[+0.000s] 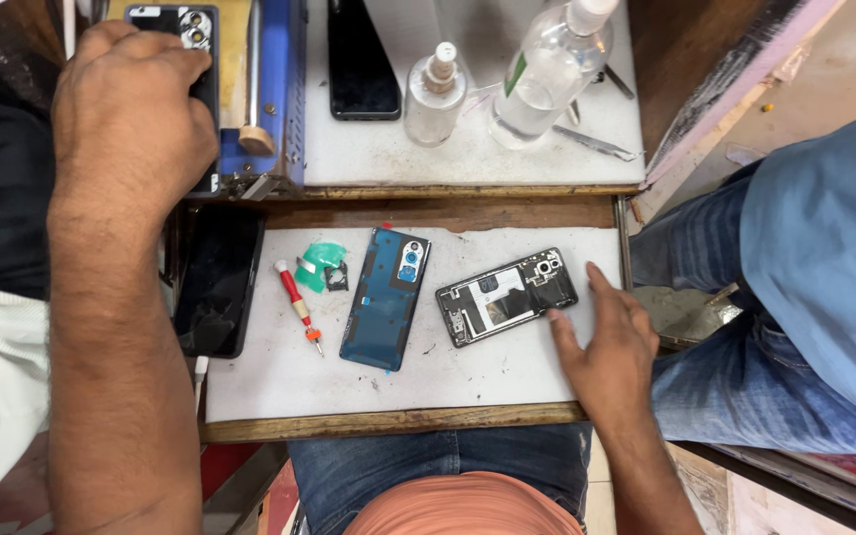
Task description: The person disassembles a smartphone, removes the back cover and internal components, and uses a heat press to separate the screen. They then reassemble the phone by reconnecting internal cables and replacing the back cover.
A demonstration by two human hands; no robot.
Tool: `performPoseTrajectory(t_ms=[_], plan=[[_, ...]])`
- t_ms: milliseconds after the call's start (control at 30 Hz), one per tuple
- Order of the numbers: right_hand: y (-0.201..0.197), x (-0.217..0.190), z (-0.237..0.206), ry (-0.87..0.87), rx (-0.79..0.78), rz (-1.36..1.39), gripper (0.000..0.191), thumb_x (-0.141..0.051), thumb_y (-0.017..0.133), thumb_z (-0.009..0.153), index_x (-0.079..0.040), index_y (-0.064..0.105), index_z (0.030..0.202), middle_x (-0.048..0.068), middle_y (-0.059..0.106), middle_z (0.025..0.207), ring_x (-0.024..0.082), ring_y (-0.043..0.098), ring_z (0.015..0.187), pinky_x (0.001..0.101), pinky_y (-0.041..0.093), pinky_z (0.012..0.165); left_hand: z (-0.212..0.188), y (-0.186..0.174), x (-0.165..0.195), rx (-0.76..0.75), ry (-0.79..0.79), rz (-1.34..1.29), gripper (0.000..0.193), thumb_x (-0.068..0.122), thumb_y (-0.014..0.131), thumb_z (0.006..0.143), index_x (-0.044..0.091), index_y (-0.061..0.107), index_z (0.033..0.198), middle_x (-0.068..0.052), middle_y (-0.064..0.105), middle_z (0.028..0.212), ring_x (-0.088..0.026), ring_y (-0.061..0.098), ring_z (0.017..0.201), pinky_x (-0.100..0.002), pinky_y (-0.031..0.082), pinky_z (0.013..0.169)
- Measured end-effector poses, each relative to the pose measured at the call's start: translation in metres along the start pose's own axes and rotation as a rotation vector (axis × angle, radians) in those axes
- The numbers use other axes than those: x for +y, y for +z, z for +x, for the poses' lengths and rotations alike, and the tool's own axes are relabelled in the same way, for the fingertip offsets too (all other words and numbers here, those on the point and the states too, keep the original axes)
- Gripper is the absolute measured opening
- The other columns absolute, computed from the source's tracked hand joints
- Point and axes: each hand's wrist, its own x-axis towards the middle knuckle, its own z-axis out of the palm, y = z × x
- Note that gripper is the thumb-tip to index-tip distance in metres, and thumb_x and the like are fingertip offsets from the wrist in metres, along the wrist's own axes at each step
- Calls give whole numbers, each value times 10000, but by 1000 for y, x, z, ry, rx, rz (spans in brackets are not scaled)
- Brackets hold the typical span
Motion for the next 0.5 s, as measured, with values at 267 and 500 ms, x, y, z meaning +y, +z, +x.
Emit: performPoseTrajectory(t_ms=[267, 500], plan=[[-8, -37, 6, -42, -106, -149, 872, -450, 860, 756, -192, 474, 1494, 229, 600, 1251, 383, 512, 1169, 576, 386, 912, -9, -6, 9, -69, -46, -8, 343, 11, 666, 892, 54, 778, 1214, -103, 737, 1271, -346, 592, 1321, -490, 486, 1106], [-22, -35, 11, 50, -209, 6, 958, -407, 898, 666, -235, 453, 1496, 175, 577, 1302, 384, 486, 1240, 589, 392, 979, -7, -21, 17, -99, -45, -20, 344, 48, 679, 878, 51, 773, 1209, -111, 733, 1303, -353, 595, 1284, -482, 492, 1083]])
